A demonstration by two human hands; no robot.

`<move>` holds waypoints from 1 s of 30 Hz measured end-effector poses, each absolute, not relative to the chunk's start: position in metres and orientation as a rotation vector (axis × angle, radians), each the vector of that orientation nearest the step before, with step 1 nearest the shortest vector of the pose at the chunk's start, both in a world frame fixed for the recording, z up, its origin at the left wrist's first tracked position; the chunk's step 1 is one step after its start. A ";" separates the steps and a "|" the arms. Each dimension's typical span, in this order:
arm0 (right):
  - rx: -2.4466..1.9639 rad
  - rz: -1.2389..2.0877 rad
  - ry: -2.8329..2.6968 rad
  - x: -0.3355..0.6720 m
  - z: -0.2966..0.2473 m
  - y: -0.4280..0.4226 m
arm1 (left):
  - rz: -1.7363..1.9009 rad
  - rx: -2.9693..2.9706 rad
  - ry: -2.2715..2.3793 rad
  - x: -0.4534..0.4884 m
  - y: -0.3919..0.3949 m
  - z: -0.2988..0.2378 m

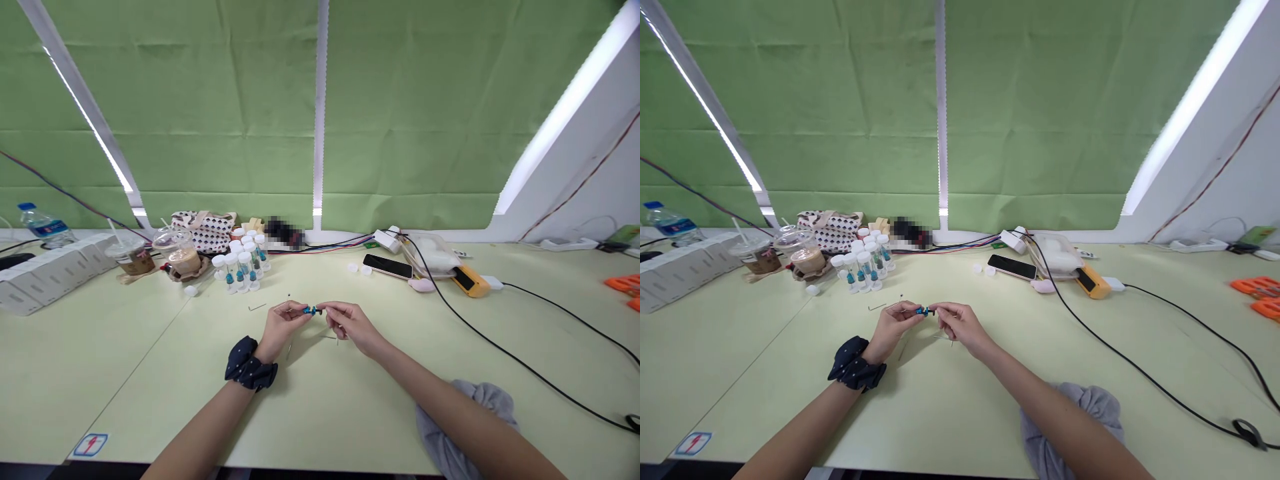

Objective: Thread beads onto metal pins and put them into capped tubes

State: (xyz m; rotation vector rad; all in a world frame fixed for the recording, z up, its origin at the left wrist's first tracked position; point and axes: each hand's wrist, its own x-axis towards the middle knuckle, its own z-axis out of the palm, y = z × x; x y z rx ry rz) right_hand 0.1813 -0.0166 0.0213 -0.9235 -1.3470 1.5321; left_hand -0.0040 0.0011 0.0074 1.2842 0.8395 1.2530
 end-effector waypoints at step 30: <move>-1.064 1.544 -1.333 0.179 0.029 -0.021 | 1.297 1.327 0.827 -0.002 -0.001 0.011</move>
